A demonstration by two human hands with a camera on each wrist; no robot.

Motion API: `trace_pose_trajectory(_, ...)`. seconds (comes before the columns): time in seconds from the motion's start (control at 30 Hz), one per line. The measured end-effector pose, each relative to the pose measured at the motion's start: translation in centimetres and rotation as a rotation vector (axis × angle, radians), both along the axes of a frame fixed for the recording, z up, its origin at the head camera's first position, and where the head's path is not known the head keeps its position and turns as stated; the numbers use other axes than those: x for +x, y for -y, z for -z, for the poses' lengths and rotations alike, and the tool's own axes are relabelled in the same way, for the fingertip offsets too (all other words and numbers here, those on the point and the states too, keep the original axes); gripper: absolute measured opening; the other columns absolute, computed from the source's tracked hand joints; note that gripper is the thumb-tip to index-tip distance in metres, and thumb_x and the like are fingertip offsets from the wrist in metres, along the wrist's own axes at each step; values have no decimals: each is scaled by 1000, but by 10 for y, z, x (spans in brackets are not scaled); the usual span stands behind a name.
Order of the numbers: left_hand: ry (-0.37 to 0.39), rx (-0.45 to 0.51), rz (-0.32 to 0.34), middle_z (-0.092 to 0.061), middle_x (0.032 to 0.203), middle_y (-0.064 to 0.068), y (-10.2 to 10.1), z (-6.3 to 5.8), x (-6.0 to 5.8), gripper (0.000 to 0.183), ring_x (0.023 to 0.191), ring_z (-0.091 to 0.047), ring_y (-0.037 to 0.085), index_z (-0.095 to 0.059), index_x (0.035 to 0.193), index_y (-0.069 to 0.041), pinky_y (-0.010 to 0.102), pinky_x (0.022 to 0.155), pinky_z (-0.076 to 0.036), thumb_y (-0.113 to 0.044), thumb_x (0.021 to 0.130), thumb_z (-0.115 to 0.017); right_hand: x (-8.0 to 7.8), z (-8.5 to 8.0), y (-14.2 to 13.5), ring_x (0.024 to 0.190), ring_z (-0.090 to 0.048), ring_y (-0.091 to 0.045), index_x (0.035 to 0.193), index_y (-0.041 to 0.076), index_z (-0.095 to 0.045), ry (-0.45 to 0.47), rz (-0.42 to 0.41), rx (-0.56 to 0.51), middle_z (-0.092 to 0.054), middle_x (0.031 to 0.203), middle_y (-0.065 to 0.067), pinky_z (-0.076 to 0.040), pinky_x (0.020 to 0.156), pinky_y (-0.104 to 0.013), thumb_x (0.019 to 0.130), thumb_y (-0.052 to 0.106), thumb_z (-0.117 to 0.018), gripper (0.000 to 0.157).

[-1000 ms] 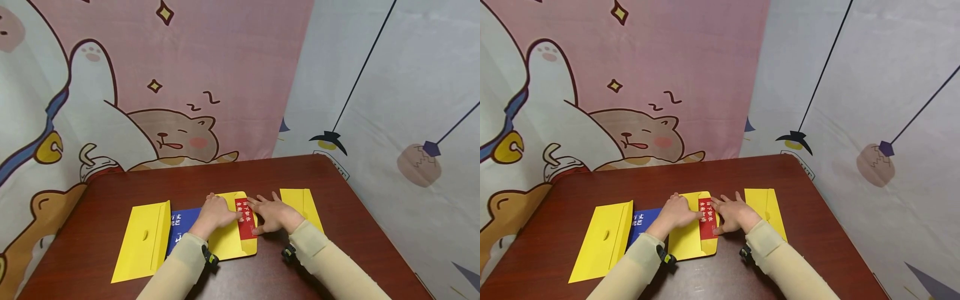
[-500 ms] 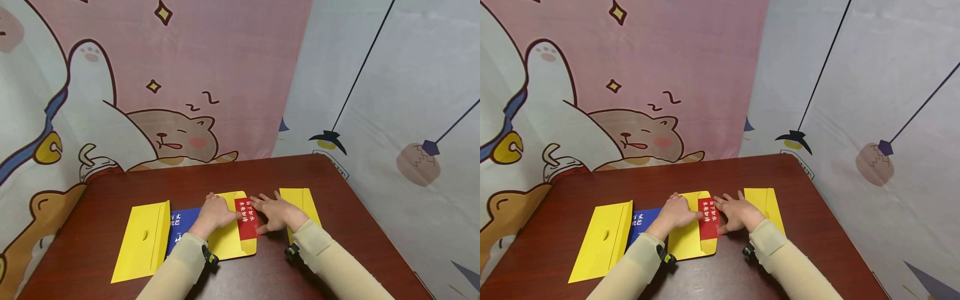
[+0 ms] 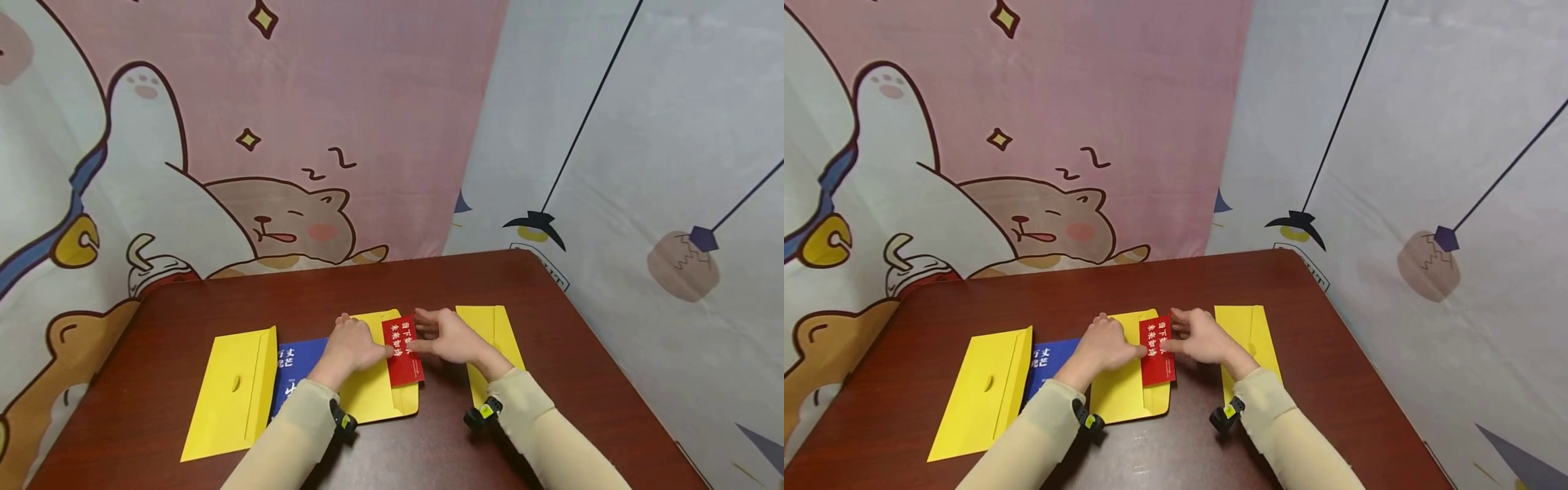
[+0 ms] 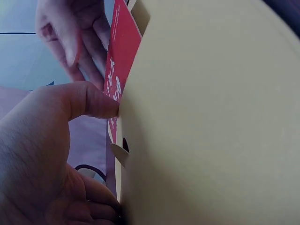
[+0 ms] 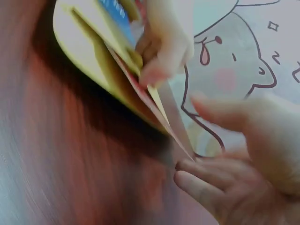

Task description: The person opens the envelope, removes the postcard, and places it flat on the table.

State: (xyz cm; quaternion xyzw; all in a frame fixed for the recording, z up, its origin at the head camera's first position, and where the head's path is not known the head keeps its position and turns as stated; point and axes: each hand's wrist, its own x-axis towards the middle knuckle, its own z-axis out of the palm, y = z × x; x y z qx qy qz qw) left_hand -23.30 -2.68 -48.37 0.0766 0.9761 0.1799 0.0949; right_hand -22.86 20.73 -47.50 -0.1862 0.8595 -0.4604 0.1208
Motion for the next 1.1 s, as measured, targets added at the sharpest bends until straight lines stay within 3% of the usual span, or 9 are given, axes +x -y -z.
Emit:
trace_pose_trajectory(0.13,2,1,-4,-52,151,29,0,-1,0,91,149,-34,53,-59,142,9,59,120,-32,-57,83,-77,2,9,8,110,-74,-35,144,-17,-52,187,254,-234,-67,131,-28,-60,89,-45,95,14,-80,65)
trace_pose_trajectory(0.23,-2,1,-6,-52,152,29,0,-2,1,92,150,-33,52,-58,143,9,58,120,-32,-58,83,-76,2,15,11,100,-77,-34,138,-19,-56,334,319,-362,-73,117,-26,-62,83,-44,98,11,-76,54)
trace_pose_trajectory(0.4,-8,-7,-11,-51,152,30,0,-2,0,92,149,-34,52,-58,143,9,57,119,-35,-60,83,-75,0,23,15,91,-78,-32,129,-20,-61,474,269,-456,-75,110,-27,-63,78,-42,101,8,-69,40)
trace_pose_trajectory(0.57,-6,1,-10,-51,152,29,1,-1,0,93,150,-34,52,-58,143,9,58,119,-35,-59,83,-76,-1,27,16,87,-78,-30,126,-22,-59,532,244,-504,-74,108,-28,-63,76,-42,102,2,-65,35)
trace_pose_trajectory(1.1,16,27,-21,-54,151,25,4,-1,0,88,150,-34,50,-59,142,6,60,119,-33,-56,82,-78,-3,20,-2,88,-79,-29,128,-22,-60,564,217,-520,-75,110,-25,-63,79,-40,103,1,-64,35)
